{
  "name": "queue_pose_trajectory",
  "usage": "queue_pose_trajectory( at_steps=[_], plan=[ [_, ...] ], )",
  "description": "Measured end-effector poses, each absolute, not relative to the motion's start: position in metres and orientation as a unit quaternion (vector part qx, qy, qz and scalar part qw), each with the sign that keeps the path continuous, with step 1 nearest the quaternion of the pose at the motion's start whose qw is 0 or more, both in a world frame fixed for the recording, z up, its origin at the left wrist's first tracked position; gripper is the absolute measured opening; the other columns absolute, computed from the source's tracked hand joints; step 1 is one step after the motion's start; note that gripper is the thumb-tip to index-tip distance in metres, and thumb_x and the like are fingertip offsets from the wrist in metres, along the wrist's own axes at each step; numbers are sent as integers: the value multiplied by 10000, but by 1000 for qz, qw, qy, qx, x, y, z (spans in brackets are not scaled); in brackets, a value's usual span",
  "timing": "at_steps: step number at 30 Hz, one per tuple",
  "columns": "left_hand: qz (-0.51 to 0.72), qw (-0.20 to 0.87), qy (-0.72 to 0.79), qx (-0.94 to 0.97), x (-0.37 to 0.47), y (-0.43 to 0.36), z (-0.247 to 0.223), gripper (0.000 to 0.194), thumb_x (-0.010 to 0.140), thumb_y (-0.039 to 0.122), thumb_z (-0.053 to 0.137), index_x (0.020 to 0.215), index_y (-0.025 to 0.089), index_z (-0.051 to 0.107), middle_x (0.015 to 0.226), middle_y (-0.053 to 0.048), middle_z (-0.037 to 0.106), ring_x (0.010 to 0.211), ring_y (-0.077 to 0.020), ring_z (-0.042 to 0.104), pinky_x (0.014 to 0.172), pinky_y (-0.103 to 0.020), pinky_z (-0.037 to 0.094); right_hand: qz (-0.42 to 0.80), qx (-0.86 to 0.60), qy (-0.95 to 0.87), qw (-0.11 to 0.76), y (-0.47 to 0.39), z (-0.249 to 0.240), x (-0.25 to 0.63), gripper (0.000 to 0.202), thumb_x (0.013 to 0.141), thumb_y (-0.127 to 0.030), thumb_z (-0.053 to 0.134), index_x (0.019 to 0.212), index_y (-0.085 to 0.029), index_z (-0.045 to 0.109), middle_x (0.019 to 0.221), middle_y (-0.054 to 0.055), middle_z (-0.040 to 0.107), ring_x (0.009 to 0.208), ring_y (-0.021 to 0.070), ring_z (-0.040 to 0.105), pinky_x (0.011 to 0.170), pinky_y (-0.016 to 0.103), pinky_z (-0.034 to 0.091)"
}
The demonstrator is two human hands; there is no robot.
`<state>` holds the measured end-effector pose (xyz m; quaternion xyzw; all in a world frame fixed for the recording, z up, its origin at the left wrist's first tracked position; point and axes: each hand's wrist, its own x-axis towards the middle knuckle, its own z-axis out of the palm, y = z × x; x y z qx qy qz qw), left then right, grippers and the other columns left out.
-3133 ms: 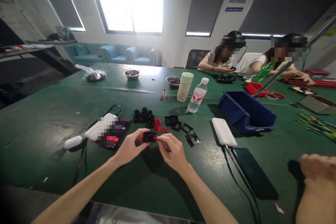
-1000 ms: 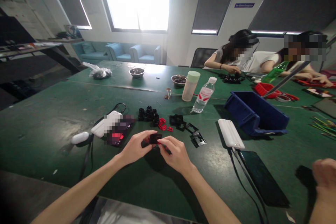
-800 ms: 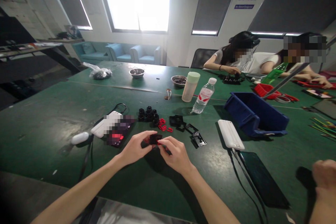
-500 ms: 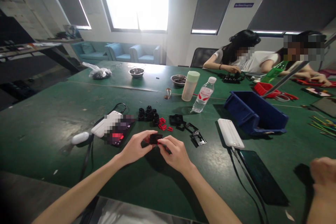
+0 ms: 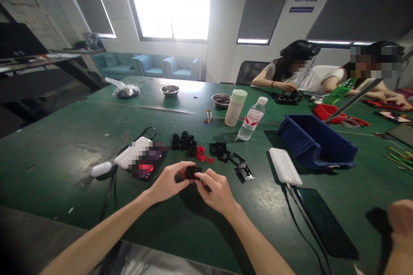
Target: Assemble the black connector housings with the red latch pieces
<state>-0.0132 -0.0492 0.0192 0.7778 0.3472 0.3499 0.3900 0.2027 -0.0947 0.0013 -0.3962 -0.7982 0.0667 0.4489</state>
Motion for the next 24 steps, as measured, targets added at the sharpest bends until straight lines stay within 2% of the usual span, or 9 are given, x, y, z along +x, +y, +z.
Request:
queue_pose_trajectory(
  at_steps=[9,20,24],
  plan=[
    [346,412,354,765,-13,-50,21,481,840,138,725,1315,197,678,1042,-38,760,870,-181,686,823,-298,555,61,-395,-801,445,-95,3,202,210,1007,-138,613,1187,-213,693,754,-16,566,596,115,527,535,260,394],
    [338,488,359,720,-11,-51,20,463,833,216,777,1286,193,685,1010,-35,749,871,-175,685,815,-292,553,65,-393,-801,447,-96,4,204,237,1019,-138,598,1214,-229,697,765,-8,581,619,122,550,550,263,412],
    [339,513,358,703,-9,-51,18,453,829,225,786,1268,190,682,1015,-38,739,870,-167,674,803,-284,541,65,-395,-798,450,-96,5,203,280,1020,-149,597,1282,-231,654,741,-29,556,602,119,535,547,254,417]
  ],
)
